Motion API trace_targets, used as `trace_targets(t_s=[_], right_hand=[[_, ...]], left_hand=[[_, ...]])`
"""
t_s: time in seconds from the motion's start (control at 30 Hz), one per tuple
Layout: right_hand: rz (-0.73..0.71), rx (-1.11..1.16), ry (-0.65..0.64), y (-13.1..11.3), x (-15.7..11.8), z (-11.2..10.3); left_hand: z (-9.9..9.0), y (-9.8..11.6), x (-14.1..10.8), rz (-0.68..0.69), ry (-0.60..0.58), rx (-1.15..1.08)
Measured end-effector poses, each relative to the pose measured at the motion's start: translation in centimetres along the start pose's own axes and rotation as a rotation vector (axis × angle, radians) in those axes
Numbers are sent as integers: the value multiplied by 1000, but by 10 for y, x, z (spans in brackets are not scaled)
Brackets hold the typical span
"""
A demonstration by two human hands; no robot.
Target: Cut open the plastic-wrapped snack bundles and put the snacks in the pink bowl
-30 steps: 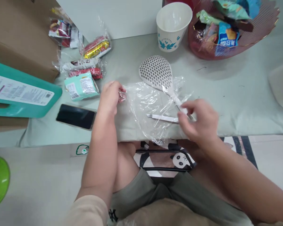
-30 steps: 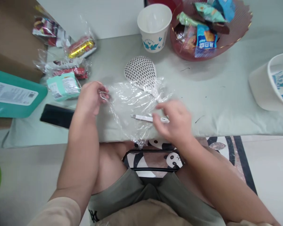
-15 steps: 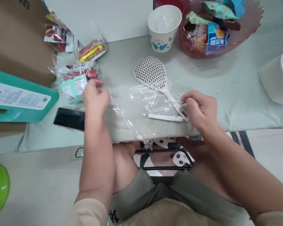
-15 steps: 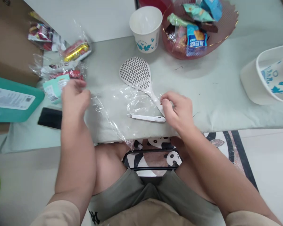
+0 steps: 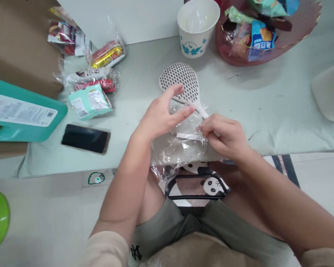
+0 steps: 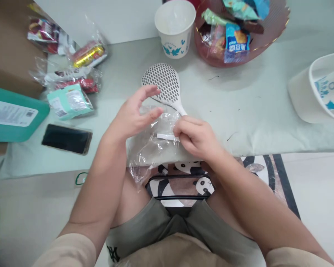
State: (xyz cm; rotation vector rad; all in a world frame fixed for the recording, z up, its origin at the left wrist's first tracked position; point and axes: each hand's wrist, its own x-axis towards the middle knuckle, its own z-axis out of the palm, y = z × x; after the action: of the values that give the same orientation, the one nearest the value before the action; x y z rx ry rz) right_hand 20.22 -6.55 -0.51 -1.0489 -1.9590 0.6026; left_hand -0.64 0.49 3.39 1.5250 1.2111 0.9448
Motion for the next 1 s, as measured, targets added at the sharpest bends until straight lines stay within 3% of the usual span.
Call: trace_targets(t_s=[0.1,0.17,0.23,0.4,0.5,0.63,0.77,1.0], right_hand=[[-75,75,-43,-12,-1,-4],[-70,75,6,-18,-2,-6],[-3,63,86,-18,-3,-8],[313,19,373,-2,-3,-3],[470,73,495,9,-3,1],[586,143,502,16,-3,1],[615,145,494,18,-1,-8],[619,269,511,15,6,-16]], left_hand=[[2,-7,0,-64,-142,88],[1,-10,0,-88,-184,83],[-3,-13,1,-67,-118,27],[-13,-22,7,-41,186,-38],[-17,-31,13,-7,284,-32],[-22,-42,19,96,298,62],[-31,-46,21,203,261,208],[-42,-47,18,195,355,327]])
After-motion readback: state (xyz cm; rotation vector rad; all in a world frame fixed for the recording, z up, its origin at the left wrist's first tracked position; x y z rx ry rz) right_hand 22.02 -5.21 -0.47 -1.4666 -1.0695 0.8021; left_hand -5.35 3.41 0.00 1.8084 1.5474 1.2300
